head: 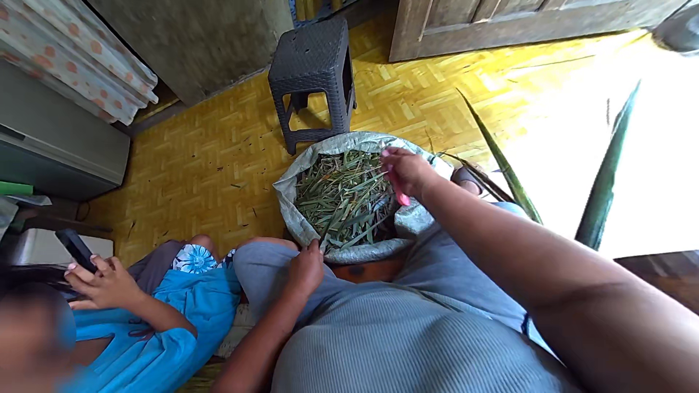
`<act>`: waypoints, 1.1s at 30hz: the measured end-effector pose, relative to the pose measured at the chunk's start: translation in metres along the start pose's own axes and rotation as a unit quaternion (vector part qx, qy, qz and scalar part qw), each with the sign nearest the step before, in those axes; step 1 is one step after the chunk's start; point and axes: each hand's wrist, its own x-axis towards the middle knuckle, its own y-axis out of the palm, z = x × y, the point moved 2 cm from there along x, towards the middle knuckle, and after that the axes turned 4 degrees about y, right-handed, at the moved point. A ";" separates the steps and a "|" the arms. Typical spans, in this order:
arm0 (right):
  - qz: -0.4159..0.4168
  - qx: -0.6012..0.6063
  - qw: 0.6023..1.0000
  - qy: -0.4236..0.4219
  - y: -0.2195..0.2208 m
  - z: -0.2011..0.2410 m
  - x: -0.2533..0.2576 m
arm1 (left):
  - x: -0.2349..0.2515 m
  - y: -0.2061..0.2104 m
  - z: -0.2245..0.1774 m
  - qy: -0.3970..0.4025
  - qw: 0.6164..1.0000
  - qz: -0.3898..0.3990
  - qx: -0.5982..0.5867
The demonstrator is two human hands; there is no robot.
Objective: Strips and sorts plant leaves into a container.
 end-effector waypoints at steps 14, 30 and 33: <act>0.201 -0.448 0.851 -0.186 0.057 -0.041 -0.092 | 0.063 -0.030 -0.038 0.008 1.000 -0.022 -0.016; 0.106 -0.576 0.793 -0.170 0.057 -0.047 -0.077 | 0.061 -0.028 -0.052 0.025 0.999 -0.029 -0.012; 0.086 -0.589 0.781 -0.188 0.053 -0.046 -0.067 | 0.060 -0.028 -0.051 0.025 0.999 -0.028 -0.011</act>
